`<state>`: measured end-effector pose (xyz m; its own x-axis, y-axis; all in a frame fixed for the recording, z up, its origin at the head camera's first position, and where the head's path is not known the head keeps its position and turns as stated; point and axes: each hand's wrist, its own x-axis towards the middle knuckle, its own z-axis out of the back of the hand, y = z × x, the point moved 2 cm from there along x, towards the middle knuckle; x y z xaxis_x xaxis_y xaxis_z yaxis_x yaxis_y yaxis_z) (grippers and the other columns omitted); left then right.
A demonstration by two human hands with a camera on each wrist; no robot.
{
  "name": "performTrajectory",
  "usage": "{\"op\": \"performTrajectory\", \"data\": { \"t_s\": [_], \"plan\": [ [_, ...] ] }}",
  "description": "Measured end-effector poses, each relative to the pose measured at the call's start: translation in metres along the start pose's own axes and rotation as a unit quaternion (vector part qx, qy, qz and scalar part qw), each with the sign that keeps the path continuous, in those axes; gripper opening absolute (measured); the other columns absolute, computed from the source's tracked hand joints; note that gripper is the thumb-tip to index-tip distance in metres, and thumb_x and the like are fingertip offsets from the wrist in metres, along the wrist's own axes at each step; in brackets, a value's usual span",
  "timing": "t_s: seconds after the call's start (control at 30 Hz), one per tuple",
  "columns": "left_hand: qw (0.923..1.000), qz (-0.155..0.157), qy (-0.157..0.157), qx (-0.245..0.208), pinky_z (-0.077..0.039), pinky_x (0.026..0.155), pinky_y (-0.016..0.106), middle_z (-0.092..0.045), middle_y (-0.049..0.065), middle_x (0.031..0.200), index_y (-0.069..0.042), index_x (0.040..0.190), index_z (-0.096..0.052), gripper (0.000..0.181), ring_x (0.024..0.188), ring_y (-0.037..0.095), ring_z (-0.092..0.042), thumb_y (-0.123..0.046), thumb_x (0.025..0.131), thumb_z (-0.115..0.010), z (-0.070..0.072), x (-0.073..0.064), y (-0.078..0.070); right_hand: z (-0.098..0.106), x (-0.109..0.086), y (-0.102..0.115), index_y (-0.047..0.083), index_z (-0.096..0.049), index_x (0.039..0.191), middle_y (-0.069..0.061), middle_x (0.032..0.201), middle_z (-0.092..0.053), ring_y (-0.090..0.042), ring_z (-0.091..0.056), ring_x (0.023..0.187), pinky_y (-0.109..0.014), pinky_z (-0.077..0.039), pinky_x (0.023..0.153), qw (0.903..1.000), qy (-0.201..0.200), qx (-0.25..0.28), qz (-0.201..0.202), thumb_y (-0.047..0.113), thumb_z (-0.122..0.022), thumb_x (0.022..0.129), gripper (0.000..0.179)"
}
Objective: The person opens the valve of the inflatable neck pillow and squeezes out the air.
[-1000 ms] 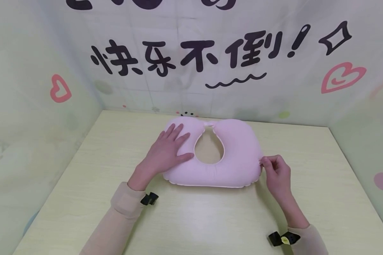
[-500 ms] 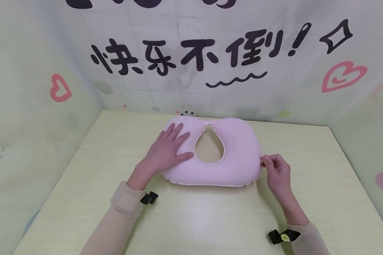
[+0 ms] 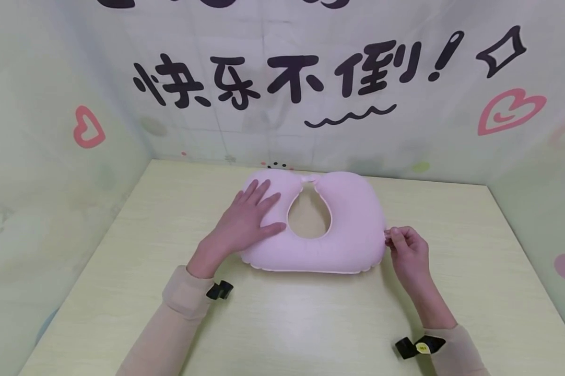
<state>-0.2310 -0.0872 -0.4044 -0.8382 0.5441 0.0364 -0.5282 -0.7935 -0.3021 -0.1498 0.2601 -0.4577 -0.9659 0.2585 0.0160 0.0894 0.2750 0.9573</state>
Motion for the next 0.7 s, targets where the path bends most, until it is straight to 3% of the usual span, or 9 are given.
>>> {"op": "performTrajectory", "data": {
  "t_s": [0.23, 0.47, 0.7],
  "plan": [
    [1.0, -0.002, -0.003, -0.003, -0.013, 0.121, 0.062, -0.015, 0.019, 0.169, -0.008, 0.157, -0.043, 0.075, 0.156, 0.039, -0.004, -0.054, 0.1, -0.059, -0.001, 0.0, 0.0, -0.003, 0.001, -0.005, 0.004, -0.062, 0.087, -0.002, 0.086, -0.069, -0.009, -0.062, 0.079, -0.017, -0.052, 0.076, 0.9945, 0.012, 0.103, 0.011, 0.001, -0.051, 0.106, 0.023],
    [0.9999, -0.007, -0.002, -0.013, -0.012, 0.121, 0.063, -0.015, 0.02, 0.169, -0.007, 0.156, -0.044, 0.073, 0.156, 0.04, -0.004, -0.052, 0.1, -0.06, -0.001, -0.001, 0.001, -0.004, 0.0, -0.011, 0.001, -0.06, 0.088, -0.005, 0.085, -0.068, -0.011, -0.061, 0.078, -0.019, -0.052, 0.074, 0.9874, 0.026, 0.156, 0.007, 0.003, -0.052, 0.106, 0.02],
    [0.9997, -0.012, 0.0, -0.02, -0.011, 0.121, 0.062, -0.015, 0.02, 0.169, -0.007, 0.156, -0.044, 0.073, 0.156, 0.04, -0.004, -0.051, 0.1, -0.06, 0.001, -0.002, 0.002, -0.005, -0.001, -0.016, 0.0, -0.062, 0.087, -0.006, 0.083, -0.068, -0.013, -0.062, 0.076, -0.02, -0.053, 0.072, 0.9806, 0.015, 0.195, 0.009, 0.003, -0.053, 0.105, 0.02]
  ]
}}
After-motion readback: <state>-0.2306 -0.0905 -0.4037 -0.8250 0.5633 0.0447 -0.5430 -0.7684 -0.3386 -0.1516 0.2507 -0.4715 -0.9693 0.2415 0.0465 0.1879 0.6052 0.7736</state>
